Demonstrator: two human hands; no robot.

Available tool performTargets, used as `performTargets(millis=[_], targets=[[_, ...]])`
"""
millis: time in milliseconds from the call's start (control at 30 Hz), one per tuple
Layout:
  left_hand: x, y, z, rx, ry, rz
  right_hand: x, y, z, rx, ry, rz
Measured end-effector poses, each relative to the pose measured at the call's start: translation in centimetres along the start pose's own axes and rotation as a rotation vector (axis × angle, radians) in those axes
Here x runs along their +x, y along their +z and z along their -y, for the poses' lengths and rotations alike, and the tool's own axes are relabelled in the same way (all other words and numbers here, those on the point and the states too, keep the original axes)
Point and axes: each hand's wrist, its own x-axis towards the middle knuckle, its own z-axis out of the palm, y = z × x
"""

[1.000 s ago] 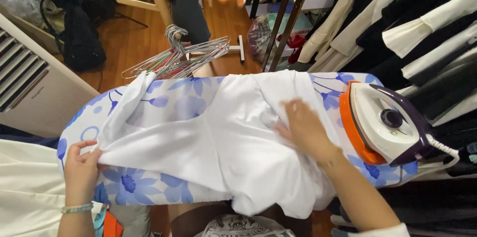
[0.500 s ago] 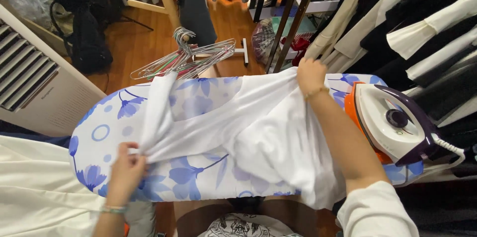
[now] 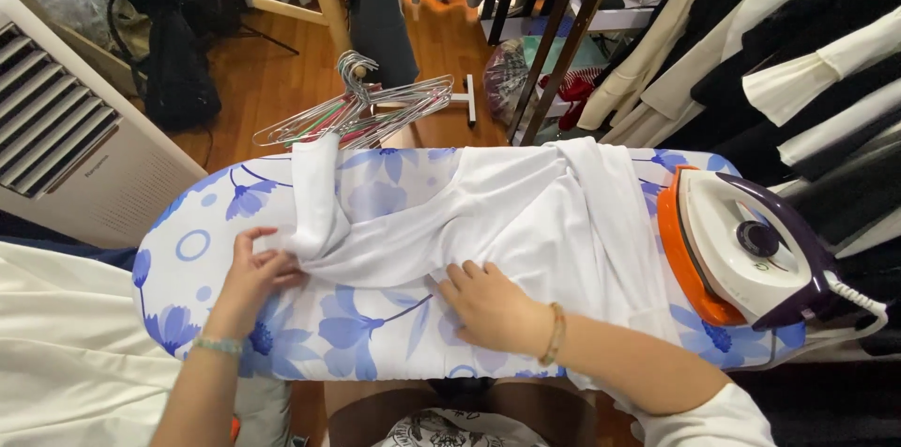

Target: Ironing a white long-sleeved shirt on a floral-patterned ironing board.

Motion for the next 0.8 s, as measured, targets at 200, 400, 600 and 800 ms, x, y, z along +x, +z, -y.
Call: performTargets(millis=[200, 400, 600, 800], targets=[[6.1, 0.8, 3.5, -0.014, 0.188, 0.159, -2.2, 3.9, -5.6, 0.054, 0.16, 0.197], [5.6, 2.4, 5.6, 0.09, 0.231, 0.021, -6.6, -3.8, -8.0, 0.009, 0.497, 0.415], [0.7, 1.2, 6.0, 0.237, 0.119, -0.023, -9.4, -0.9, -11.5, 0.176, 0.704, 0.447], [-5.6, 3.0, 8.4, 0.364, -0.14, 0.162, -9.5, -3.7, -13.2, 0.012, 0.734, 0.221]])
